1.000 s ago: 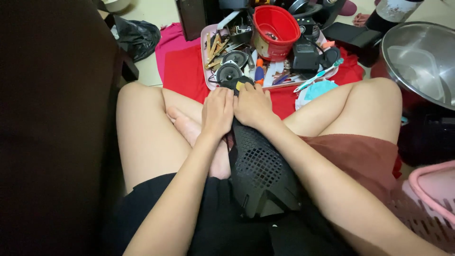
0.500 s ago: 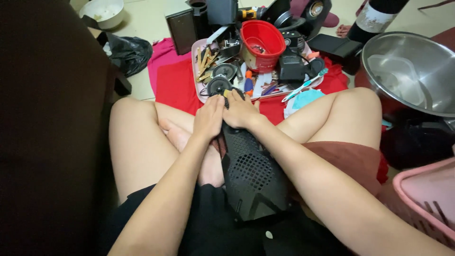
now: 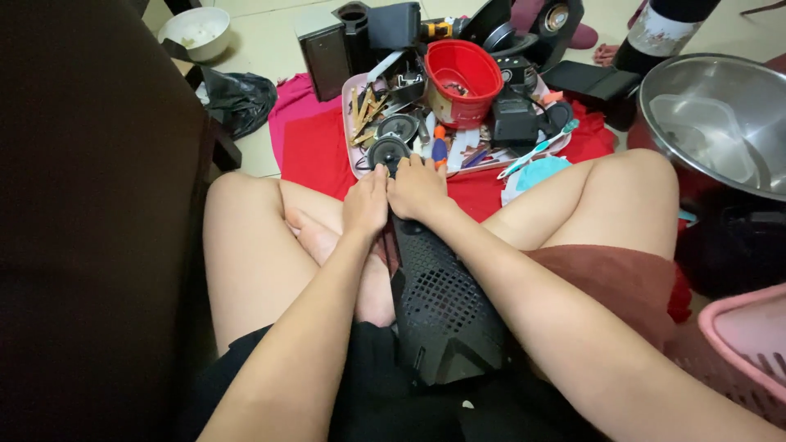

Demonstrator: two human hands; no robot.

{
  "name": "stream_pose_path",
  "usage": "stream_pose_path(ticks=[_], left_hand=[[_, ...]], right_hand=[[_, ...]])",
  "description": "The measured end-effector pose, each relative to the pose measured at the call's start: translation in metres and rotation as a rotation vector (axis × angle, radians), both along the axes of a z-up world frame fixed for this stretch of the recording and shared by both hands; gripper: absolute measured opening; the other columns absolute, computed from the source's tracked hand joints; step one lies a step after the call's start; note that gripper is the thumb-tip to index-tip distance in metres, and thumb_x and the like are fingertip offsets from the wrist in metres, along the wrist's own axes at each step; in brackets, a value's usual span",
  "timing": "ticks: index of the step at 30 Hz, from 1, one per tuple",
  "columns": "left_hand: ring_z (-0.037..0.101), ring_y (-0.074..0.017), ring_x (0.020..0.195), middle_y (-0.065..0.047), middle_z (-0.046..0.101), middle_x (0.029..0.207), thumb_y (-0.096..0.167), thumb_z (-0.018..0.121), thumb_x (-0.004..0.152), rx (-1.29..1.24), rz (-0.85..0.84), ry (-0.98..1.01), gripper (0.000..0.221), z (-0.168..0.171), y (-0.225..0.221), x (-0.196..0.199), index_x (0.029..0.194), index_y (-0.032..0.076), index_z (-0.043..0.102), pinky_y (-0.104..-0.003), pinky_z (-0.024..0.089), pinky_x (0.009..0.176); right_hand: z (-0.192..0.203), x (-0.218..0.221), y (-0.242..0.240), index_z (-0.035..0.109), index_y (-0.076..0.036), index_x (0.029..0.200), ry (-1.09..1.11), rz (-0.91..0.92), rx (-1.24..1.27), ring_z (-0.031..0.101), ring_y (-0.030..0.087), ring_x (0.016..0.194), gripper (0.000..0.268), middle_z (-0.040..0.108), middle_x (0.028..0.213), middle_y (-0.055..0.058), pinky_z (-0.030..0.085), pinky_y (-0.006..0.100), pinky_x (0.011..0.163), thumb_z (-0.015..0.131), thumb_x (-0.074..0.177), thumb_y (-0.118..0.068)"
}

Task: Applying small pieces of yellow adhesive tape to specific points on a black plastic casing

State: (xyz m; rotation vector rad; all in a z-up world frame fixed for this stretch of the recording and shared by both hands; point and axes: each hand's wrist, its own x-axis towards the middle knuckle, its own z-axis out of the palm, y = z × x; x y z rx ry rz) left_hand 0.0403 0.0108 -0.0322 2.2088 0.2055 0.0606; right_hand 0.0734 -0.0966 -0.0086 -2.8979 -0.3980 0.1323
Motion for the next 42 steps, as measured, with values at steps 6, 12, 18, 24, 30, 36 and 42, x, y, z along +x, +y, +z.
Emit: stream_pose_path(ticks=[6, 12, 18, 24, 30, 36, 42], left_hand=[[0.051, -0.0347, 0.109, -0.016, 0.063, 0.102, 0.053, 0.022, 0.089, -0.010, 0.079, -0.015, 0.060, 0.027, -0.009, -0.015, 0.103, 0.014, 0.065, -0.044, 0.037, 0.095], [0.054, -0.0373, 0.103, -0.020, 0.064, 0.091, 0.055, 0.024, 0.089, 0.019, 0.092, -0.060, 0.063, 0.018, -0.006, -0.010, 0.092, 0.011, 0.068, -0.046, 0.040, 0.090], [0.055, -0.0388, 0.100, -0.021, 0.064, 0.088, 0.053, 0.025, 0.089, 0.002, 0.093, -0.069, 0.060, 0.023, -0.008, -0.013, 0.090, 0.011, 0.069, -0.047, 0.041, 0.087], [0.055, -0.0390, 0.098, -0.020, 0.064, 0.084, 0.053, 0.029, 0.089, 0.006, 0.074, -0.095, 0.056, 0.029, -0.010, -0.015, 0.083, 0.013, 0.069, -0.047, 0.043, 0.084], [0.057, -0.0394, 0.092, -0.020, 0.063, 0.078, 0.051, 0.031, 0.089, -0.013, 0.088, -0.149, 0.055, 0.032, -0.011, -0.020, 0.073, 0.012, 0.066, -0.046, 0.043, 0.079], [0.057, -0.0392, 0.092, -0.020, 0.063, 0.077, 0.054, 0.032, 0.088, -0.030, 0.086, -0.187, 0.057, 0.029, -0.009, -0.022, 0.074, 0.011, 0.066, -0.047, 0.044, 0.078], [0.056, -0.0393, 0.095, -0.019, 0.064, 0.084, 0.053, 0.030, 0.089, -0.047, 0.058, -0.140, 0.056, 0.027, -0.008, -0.021, 0.077, 0.011, 0.065, -0.046, 0.042, 0.082]], right_hand=[[-0.008, -0.003, -0.003, 0.062, 0.002, 0.087, -0.332, 0.112, 0.081, 0.052, 0.033, 0.094, 0.035, 0.058, 0.091, 0.017, 0.037, 0.045, 0.080, 0.040, 0.082, -0.025], [-0.004, -0.004, -0.003, 0.063, 0.000, 0.085, -0.282, 0.116, 0.080, 0.053, 0.033, 0.094, 0.034, 0.058, 0.092, 0.017, 0.039, 0.046, 0.080, 0.039, 0.082, -0.025], [0.003, -0.008, -0.003, 0.063, 0.001, 0.084, -0.286, 0.133, 0.109, 0.054, 0.033, 0.092, 0.035, 0.057, 0.095, 0.016, 0.040, 0.045, 0.078, 0.040, 0.081, -0.025], [-0.012, 0.005, -0.011, 0.065, 0.002, 0.077, -0.331, 0.175, 0.215, 0.057, 0.036, 0.086, 0.032, 0.059, 0.089, 0.019, 0.044, 0.046, 0.074, 0.045, 0.079, -0.024], [-0.003, -0.002, -0.010, 0.064, 0.005, 0.077, -0.307, 0.156, 0.216, 0.059, 0.038, 0.084, 0.036, 0.059, 0.088, 0.022, 0.046, 0.047, 0.074, 0.045, 0.080, -0.026], [-0.001, -0.001, -0.009, 0.062, 0.006, 0.086, -0.243, 0.156, 0.142, 0.058, 0.037, 0.090, 0.038, 0.057, 0.096, 0.020, 0.046, 0.046, 0.076, 0.045, 0.080, -0.028], [0.004, -0.005, -0.008, 0.062, 0.007, 0.089, -0.212, 0.159, 0.108, 0.059, 0.038, 0.088, 0.042, 0.058, 0.099, 0.021, 0.045, 0.046, 0.079, 0.040, 0.080, -0.027]])
